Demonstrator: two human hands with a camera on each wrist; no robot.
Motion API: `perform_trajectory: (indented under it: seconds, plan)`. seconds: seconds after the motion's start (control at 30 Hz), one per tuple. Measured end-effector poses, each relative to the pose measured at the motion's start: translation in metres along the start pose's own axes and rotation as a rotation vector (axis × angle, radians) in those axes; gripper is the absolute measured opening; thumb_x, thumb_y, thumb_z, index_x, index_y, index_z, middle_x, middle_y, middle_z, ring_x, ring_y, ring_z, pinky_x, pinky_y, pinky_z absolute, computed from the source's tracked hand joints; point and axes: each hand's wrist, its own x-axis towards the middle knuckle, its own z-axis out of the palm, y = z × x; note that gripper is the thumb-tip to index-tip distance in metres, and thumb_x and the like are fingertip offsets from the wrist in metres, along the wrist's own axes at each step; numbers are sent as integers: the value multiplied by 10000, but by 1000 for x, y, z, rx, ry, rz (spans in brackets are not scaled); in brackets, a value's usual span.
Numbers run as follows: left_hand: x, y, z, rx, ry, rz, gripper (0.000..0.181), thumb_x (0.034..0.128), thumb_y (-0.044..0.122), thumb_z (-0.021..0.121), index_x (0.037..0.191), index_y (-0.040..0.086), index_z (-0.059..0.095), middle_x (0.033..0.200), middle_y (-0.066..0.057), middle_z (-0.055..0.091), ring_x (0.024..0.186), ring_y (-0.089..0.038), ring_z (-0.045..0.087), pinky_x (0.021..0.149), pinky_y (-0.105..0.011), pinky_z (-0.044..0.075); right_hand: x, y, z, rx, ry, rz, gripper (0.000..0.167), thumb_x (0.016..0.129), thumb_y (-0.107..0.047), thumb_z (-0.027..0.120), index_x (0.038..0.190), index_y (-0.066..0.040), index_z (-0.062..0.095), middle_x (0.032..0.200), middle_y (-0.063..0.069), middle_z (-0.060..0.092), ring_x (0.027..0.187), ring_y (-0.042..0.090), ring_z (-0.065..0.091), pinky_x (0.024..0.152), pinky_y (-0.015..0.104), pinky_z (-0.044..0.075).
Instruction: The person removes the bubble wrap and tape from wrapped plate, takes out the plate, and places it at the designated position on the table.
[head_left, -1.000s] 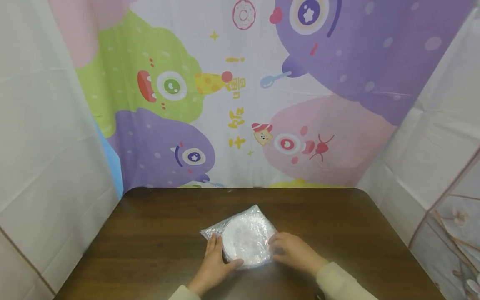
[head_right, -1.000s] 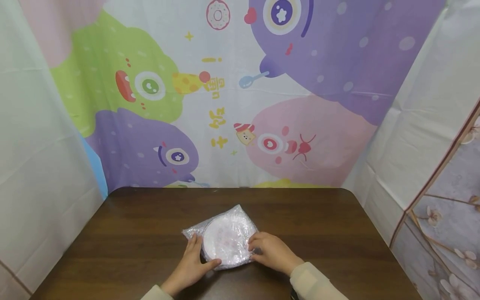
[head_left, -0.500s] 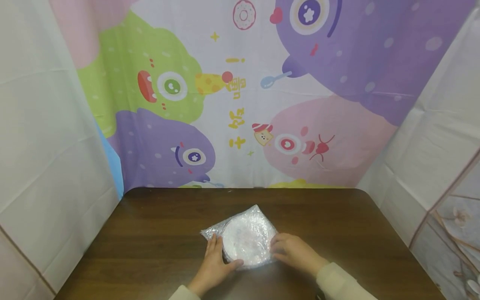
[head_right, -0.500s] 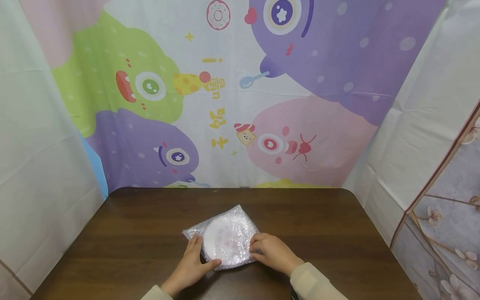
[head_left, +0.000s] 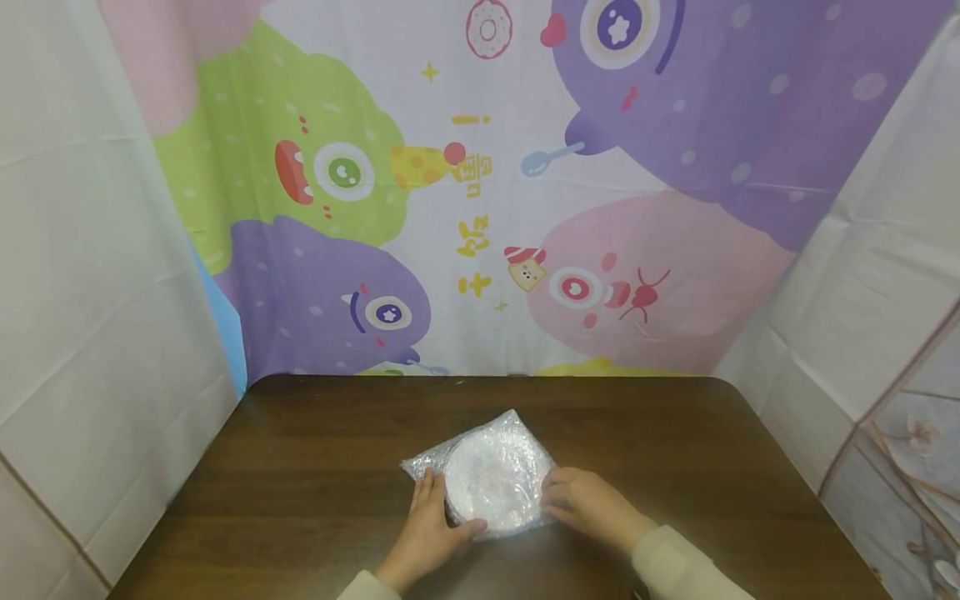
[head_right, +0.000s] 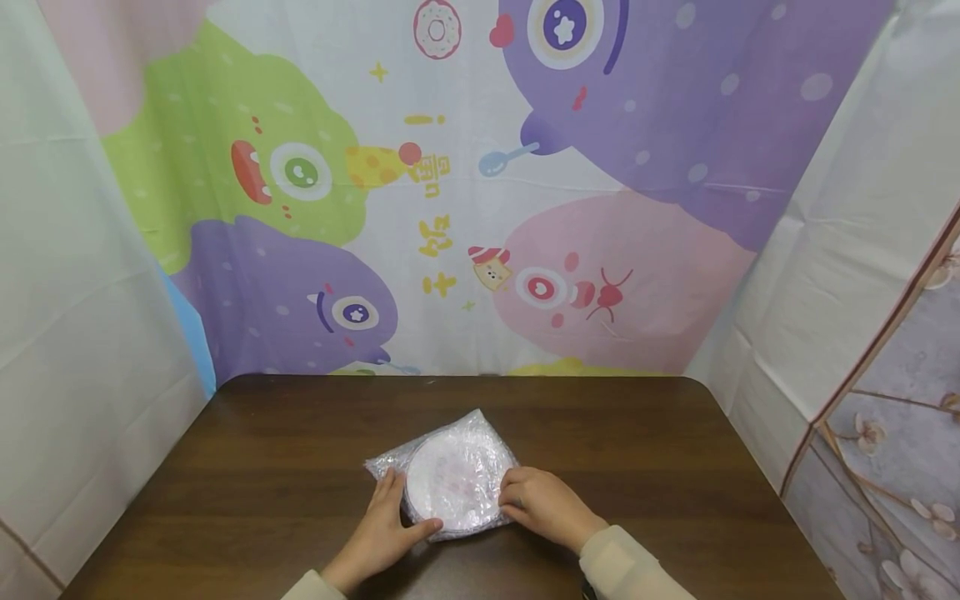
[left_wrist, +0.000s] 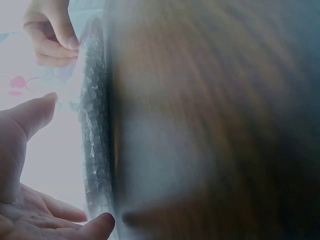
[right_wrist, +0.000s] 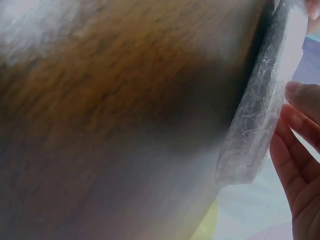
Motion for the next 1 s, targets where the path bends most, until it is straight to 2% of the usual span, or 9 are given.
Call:
perform_trajectory:
  seconds: [0.23, 0.57, 0.87, 1.0]
  plan:
    - [-1, 1, 1, -2, 5, -13, 1057, 766, 448, 794, 1438, -188, 283, 1544, -399, 145, 1437, -577, 104, 1153, -676, 157, 3, 0, 1, 26, 1, -1, 129, 825, -132, 735, 741, -205, 669, 800, -121, 590, 753, 4, 548, 736, 140, 480]
    - [-1, -1, 2, 0, 6, -8, 1066, 768, 453, 791, 1445, -185, 270, 1548, -395, 138, 1440, -575, 93, 1156, -676, 151, 5, 0, 0, 60, -7, 38, 79, 860, -140, 705, 800, -189, 686, 820, -115, 591, 746, -7, 553, 714, 120, 491]
    - [-1, 0, 1, -10, 4, -5, 1062, 766, 431, 799, 1441, -193, 267, 1542, -406, 132, 1434, -587, 85, 1149, -687, 144, 8, -2, -1, 92, -29, 106, 89, 877, -140, 693, 805, -190, 680, 823, -123, 590, 746, -29, 548, 694, 117, 493]
    - [-1, 1, 1, -10, 5, -8, 1059, 764, 424, 802, 1440, -193, 269, 1540, -408, 134, 1432, -589, 88, 1149, -685, 147, 9, -1, 0, 123, -10, 133, 104, 871, -122, 700, 794, -188, 677, 817, -124, 604, 745, -35, 558, 691, 125, 501]
